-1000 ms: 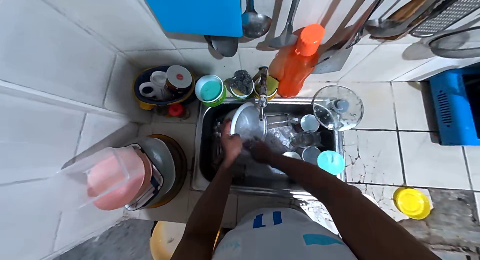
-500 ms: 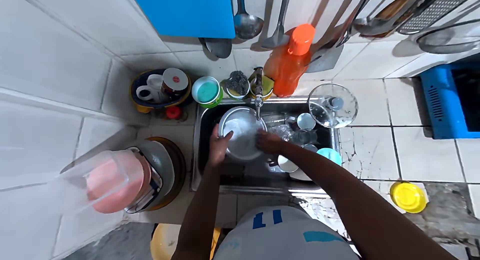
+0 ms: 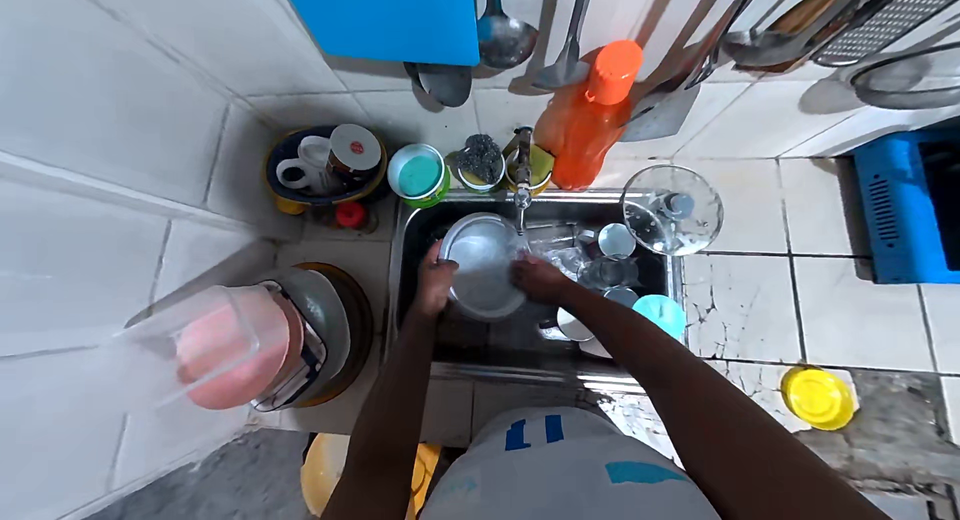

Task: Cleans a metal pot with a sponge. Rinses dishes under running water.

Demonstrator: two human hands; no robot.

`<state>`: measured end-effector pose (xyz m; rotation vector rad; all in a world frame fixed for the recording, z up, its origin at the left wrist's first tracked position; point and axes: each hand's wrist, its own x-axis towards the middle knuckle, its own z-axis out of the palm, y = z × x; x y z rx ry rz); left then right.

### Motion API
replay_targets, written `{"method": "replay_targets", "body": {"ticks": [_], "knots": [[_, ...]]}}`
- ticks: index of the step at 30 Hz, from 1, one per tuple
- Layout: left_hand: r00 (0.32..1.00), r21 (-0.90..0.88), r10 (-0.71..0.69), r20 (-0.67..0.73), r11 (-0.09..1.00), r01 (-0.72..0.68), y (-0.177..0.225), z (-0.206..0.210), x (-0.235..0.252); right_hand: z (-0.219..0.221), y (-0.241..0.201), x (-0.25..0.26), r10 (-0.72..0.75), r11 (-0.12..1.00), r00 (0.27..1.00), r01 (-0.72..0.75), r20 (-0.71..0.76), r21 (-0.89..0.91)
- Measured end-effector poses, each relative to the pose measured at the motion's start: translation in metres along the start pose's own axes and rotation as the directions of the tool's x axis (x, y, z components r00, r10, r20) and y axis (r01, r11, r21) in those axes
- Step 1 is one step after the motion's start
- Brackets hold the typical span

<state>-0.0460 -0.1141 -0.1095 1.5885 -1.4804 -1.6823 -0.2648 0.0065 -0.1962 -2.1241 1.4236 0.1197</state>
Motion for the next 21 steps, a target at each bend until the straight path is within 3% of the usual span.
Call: {"method": "replay_targets", "body": {"ticks": [3,6,9,12,16,18,21], "knots": [[0.988,-0.117,0.094,-0.121,0.987,-0.108,-0.02,0.028,-0.014,0.002,-0.031,-0.002,0.094,0.982,0.991,-0.077,-0.091,0.173],[0.924,-0.095,0.223,-0.311,0.96,-0.264,-0.041,0.067,-0.044,-0.017,-0.105,-0.007,0.302,0.836,0.952,-0.242,-0.043,0.493],[0.935,-0.134,0.053,-0.352,0.985,-0.107,-0.017,0.071,-0.056,-0.025,-0.126,-0.01,0.35,0.772,0.937,-0.283,-0.01,0.57],[0.974,-0.084,-0.066,-0.215,0.995,0.049,0.005,0.042,-0.045,-0.027,-0.092,-0.022,0.188,0.916,0.98,-0.2,0.068,0.348],[0.971,-0.235,-0.237,0.01,0.944,0.233,-0.008,0.011,-0.018,-0.048,-0.026,-0.057,-0.005,0.997,0.997,-0.001,0.078,0.079],[0.923,-0.237,-0.358,0.143,0.893,0.383,-0.014,0.012,-0.012,-0.08,-0.029,-0.076,-0.047,0.999,0.993,0.045,0.109,0.022],[0.854,-0.191,-0.396,0.338,0.859,0.475,-0.025,0.03,-0.012,-0.14,-0.064,-0.103,-0.02,1.0,0.988,0.019,0.154,0.006]]}}
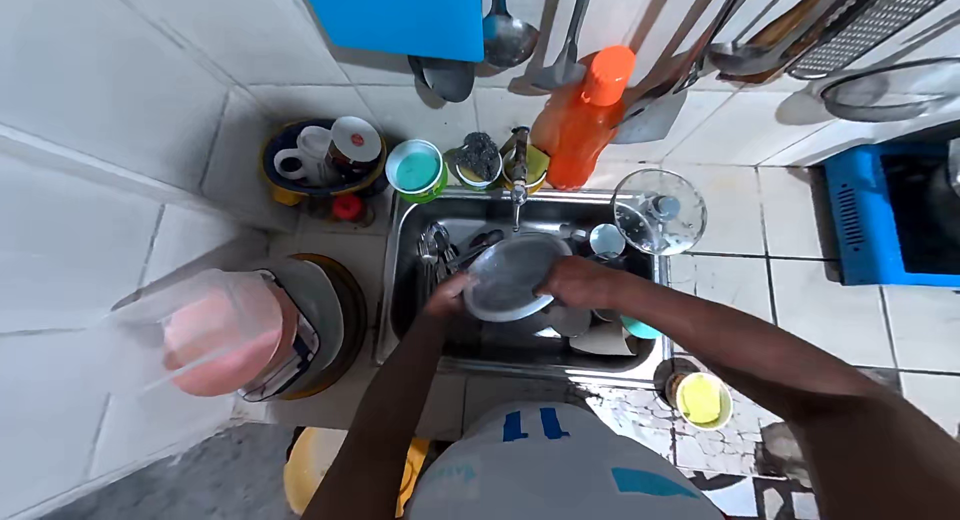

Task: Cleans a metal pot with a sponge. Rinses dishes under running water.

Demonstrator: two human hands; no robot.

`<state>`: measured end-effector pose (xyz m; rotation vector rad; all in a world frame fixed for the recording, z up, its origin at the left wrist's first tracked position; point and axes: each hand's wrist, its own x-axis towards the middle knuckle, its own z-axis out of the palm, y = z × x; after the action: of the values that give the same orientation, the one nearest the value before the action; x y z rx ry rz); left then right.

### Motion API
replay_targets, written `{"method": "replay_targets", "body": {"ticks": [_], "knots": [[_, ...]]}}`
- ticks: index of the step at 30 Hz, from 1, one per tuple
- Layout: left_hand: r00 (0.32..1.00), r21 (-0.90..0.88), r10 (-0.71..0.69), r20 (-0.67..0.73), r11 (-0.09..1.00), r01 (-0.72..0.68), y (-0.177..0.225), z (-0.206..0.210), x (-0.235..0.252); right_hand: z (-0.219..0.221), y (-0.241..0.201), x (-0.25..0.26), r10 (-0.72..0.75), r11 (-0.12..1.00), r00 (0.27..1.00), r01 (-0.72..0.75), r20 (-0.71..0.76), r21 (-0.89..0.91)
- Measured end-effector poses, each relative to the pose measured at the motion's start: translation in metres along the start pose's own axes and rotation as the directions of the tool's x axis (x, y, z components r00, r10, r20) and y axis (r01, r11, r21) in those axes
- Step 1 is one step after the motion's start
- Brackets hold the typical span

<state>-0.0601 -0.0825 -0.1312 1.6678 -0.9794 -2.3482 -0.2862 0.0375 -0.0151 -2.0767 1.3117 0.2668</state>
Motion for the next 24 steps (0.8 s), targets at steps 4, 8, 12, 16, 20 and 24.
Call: {"method": "replay_targets", "body": {"ticks": [4,8,12,16,20,24], "knots": [[0.997,-0.077,0.054,0.05,0.996,-0.05,0.002,0.042,0.003,-0.059,-0.045,-0.039,-0.027,0.981,0.999,0.022,-0.023,-0.194],[0.921,-0.061,0.378,-0.09,0.921,-0.384,0.041,0.081,0.008,-0.109,-0.078,-0.076,-0.069,0.93,0.996,0.042,-0.061,-0.364],[0.743,0.241,0.669,-0.018,0.724,-0.646,0.091,0.117,0.005,-0.154,-0.099,-0.09,-0.022,0.882,0.998,-0.011,-0.065,-0.472],[0.8,0.368,0.597,-0.058,0.758,-0.539,0.114,0.142,-0.035,-0.194,-0.122,-0.076,0.086,0.828,0.996,-0.058,0.023,-0.557],[0.889,0.707,0.456,0.049,0.613,-0.354,0.128,0.143,-0.067,-0.199,-0.147,-0.053,0.16,0.819,0.982,-0.076,0.1,-0.569],[0.868,0.72,0.496,-0.005,0.604,-0.341,0.136,0.138,-0.06,-0.183,-0.166,-0.022,0.288,0.808,0.941,-0.14,0.177,-0.572]]}}
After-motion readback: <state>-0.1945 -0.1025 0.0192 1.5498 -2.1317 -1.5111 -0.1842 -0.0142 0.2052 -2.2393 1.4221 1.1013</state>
